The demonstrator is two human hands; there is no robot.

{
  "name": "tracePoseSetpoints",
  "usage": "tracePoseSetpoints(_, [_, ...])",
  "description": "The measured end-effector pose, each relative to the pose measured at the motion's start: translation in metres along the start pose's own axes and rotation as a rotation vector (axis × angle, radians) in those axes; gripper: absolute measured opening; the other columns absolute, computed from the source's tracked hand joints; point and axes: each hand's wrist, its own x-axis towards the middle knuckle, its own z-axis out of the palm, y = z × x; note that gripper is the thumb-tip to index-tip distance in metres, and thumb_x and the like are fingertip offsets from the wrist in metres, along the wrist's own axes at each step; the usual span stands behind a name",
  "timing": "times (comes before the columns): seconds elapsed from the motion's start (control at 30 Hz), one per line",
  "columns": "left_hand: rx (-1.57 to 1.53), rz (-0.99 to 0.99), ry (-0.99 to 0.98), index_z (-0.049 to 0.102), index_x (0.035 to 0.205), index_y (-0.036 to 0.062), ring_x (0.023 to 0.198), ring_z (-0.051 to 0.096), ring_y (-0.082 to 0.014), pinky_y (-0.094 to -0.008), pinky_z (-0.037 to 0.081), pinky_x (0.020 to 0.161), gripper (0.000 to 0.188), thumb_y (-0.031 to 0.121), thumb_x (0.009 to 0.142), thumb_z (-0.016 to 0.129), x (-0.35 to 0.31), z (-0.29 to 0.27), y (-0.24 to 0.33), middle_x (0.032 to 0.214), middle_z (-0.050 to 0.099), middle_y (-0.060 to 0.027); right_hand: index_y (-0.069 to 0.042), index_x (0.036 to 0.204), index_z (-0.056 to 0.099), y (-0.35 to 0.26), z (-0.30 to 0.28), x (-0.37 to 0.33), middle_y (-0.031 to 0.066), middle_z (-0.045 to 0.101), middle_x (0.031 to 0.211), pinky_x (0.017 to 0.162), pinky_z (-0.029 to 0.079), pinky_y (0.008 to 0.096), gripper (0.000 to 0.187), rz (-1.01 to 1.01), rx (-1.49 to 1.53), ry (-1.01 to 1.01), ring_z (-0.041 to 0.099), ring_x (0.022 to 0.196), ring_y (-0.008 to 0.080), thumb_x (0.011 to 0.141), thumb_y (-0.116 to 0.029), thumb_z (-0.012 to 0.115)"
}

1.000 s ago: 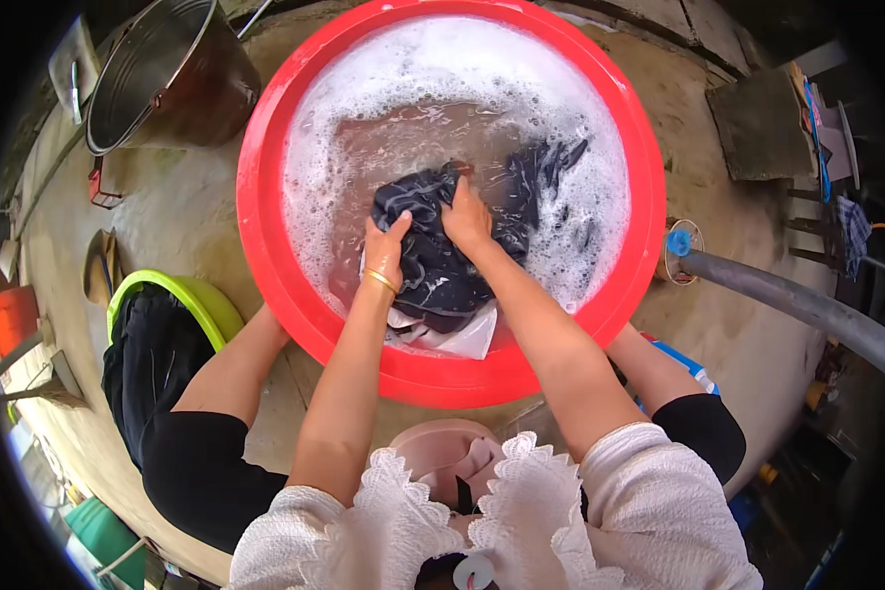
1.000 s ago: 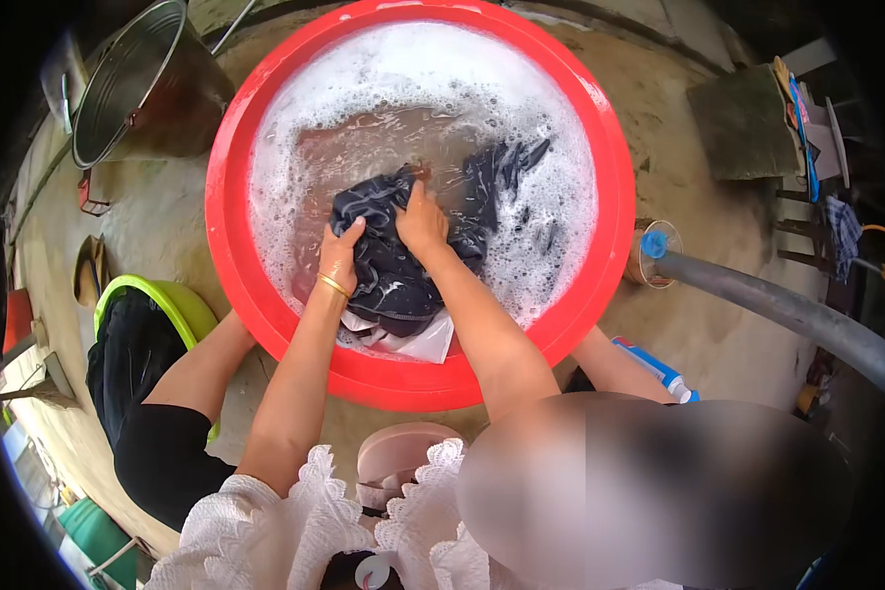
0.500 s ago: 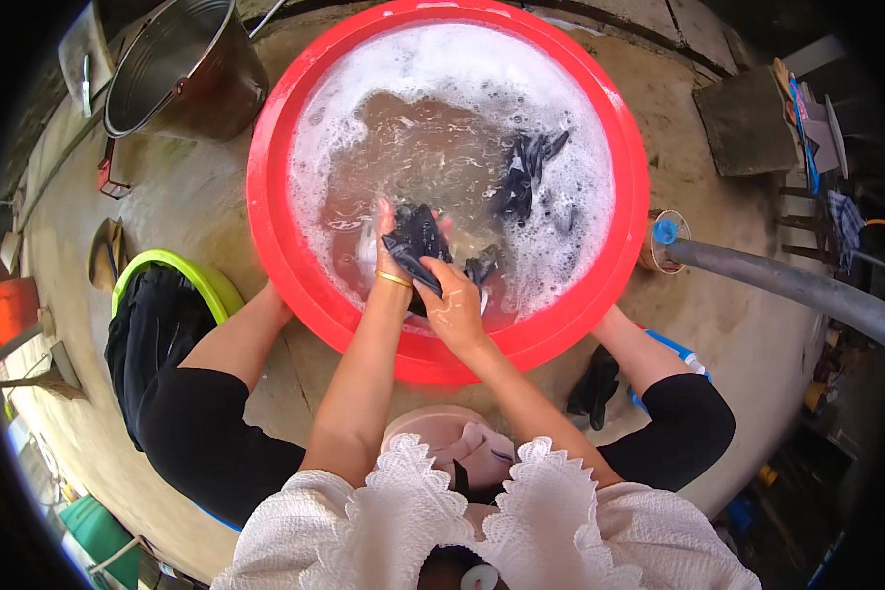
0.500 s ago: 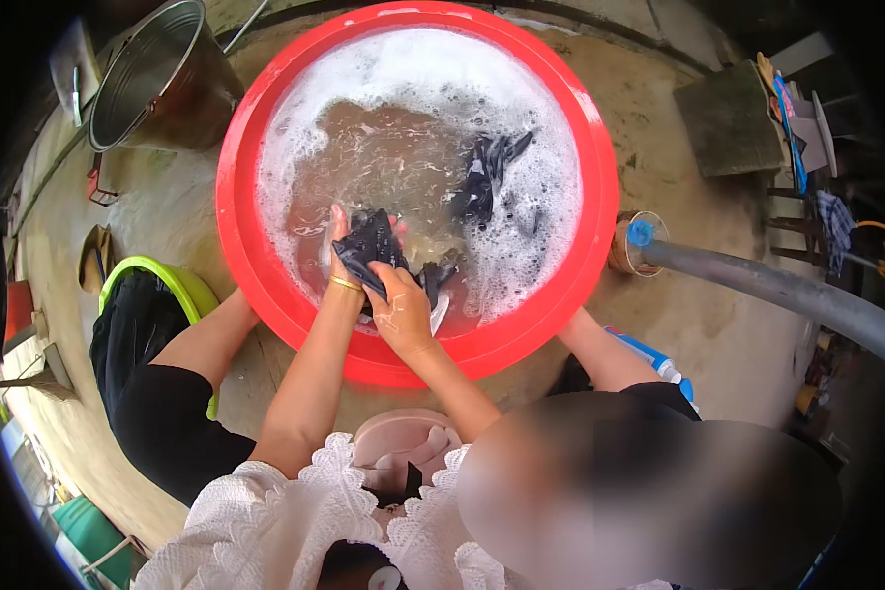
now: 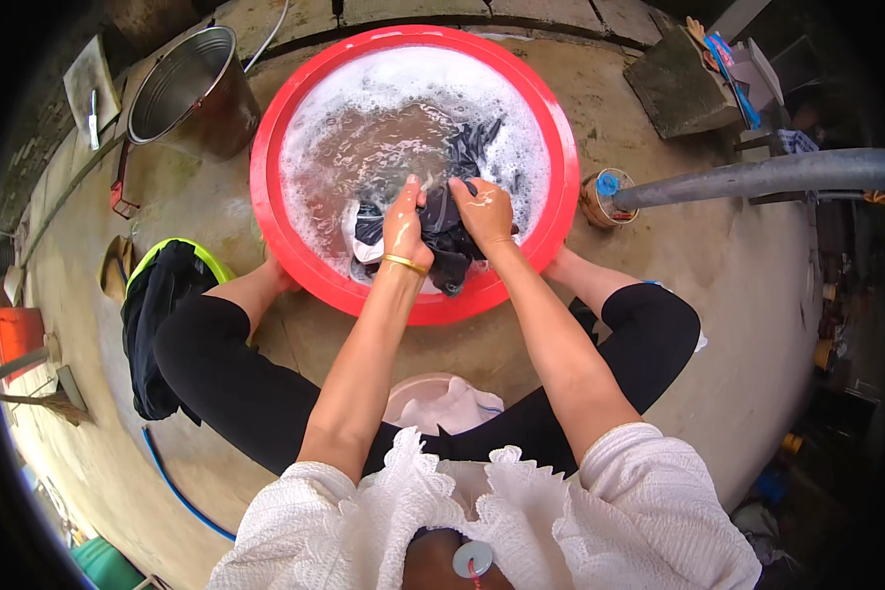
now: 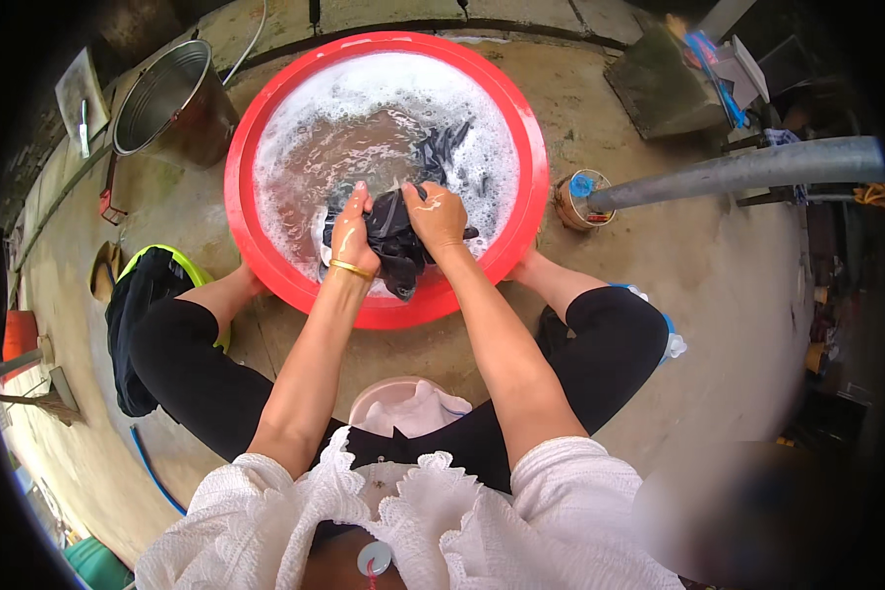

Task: Hand-washing clothes in a red plastic tub with soapy water.

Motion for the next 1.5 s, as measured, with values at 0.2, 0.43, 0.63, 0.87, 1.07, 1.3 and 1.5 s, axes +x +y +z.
tracePoseSetpoints(0.2, [0.363, 0.221, -0.159, 0.063, 0.078, 0.0030, 0.075, 0.053, -0.0131, -0.0267, 0.043, 0.071, 0.027, 0.027, 0.088, 0.057, -0.017, 0.003, 0.065, 0.080, 0.060, -0.0046, 0.001, 0.099, 0.059, 0.044, -0.075, 0.022, 0.0074, 0.063, 0.092, 0.077, 0.045, 0.0265, 0.027, 0.597, 1.041, -0.026, 0.059, 0.084, 0.0149, 0.078, -0.014, 0.067])
tracePoseSetpoints(0.43, [0.569, 0.298, -0.220, 0.066, 0.094, 0.0037, 0.089, 0.051, -0.0126, -0.0258, 0.040, 0.083, 0.030, 0.030, 0.091, 0.052, -0.027, 0.015, 0.128, 0.095, 0.060, -0.0051, 0.006, 0.106, 0.055, 0.013, -0.142, 0.037, 0.0109, 0.062, 0.094, 0.083, 0.044, 0.0296, 0.036, 0.359, 1.341, -0.289, 0.058, 0.089, 0.0176, 0.072, -0.001, 0.064])
tracePoseSetpoints(0.63, [0.580, 0.277, -0.246, 0.064, 0.098, 0.0020, 0.079, 0.056, -0.0141, -0.0267, 0.046, 0.073, 0.032, 0.030, 0.091, 0.052, -0.022, 0.028, 0.166, 0.088, 0.059, -0.0057, 0.001, 0.093, 0.062, 0.007, -0.167, 0.061, 0.0067, 0.063, 0.088, 0.079, 0.045, 0.0274, 0.016, 0.250, 1.216, -0.284, 0.059, 0.081, 0.0156, 0.077, -0.002, 0.061])
tracePoseSetpoints(0.87, [1.369, 0.650, -0.250, 0.061, 0.106, 0.0026, 0.092, 0.056, -0.0220, -0.0306, 0.043, 0.084, 0.031, 0.020, 0.082, 0.058, 0.008, 0.026, 0.184, 0.096, 0.060, -0.0101, 0.003, 0.095, 0.060, 0.008, -0.143, 0.079, 0.0074, 0.060, 0.088, 0.075, 0.047, 0.0272, 0.024, 0.301, 1.059, -0.505, 0.059, 0.080, 0.0161, 0.072, 0.007, 0.056])
tracePoseSetpoints(1.07, [1.715, 0.761, -0.767, 0.041, 0.130, 0.0090, 0.123, 0.039, -0.0292, -0.0356, 0.030, 0.103, 0.067, 0.014, 0.069, 0.068, -0.019, 0.062, 0.136, 0.128, 0.044, -0.0161, 0.001, 0.103, 0.057, -0.047, -0.117, 0.062, 0.0071, 0.059, 0.095, 0.079, 0.046, 0.0273, 0.034, 0.283, 1.084, -0.824, 0.058, 0.084, 0.0146, 0.070, 0.008, 0.056])
tracePoseSetpoints(1.3, [1.422, -0.065, -0.874, 0.056, 0.107, 0.0018, 0.088, 0.055, -0.0103, -0.0252, 0.042, 0.081, 0.038, 0.028, 0.081, 0.065, -0.020, 0.065, 0.122, 0.095, 0.059, -0.0023, 0.000, 0.112, 0.051, -0.059, -0.108, 0.055, 0.0109, 0.059, 0.097, 0.081, 0.045, 0.0272, 0.048, 0.245, 1.048, -0.939, 0.057, 0.086, 0.0157, 0.064, 0.003, 0.058])
tracePoseSetpoints(1.5, [0.681, -0.097, -0.714, 0.057, 0.089, 0.0080, 0.074, 0.054, -0.0041, -0.0208, 0.043, 0.069, 0.014, 0.022, 0.086, 0.058, -0.057, 0.084, 0.120, 0.078, 0.058, 0.0029, 0.001, 0.096, 0.061, -0.038, -0.083, 0.040, 0.0043, 0.063, 0.081, 0.068, 0.046, 0.0254, 0.037, -0.006, 0.622, -1.044, 0.057, 0.072, 0.0125, 0.060, 0.004, 0.062])
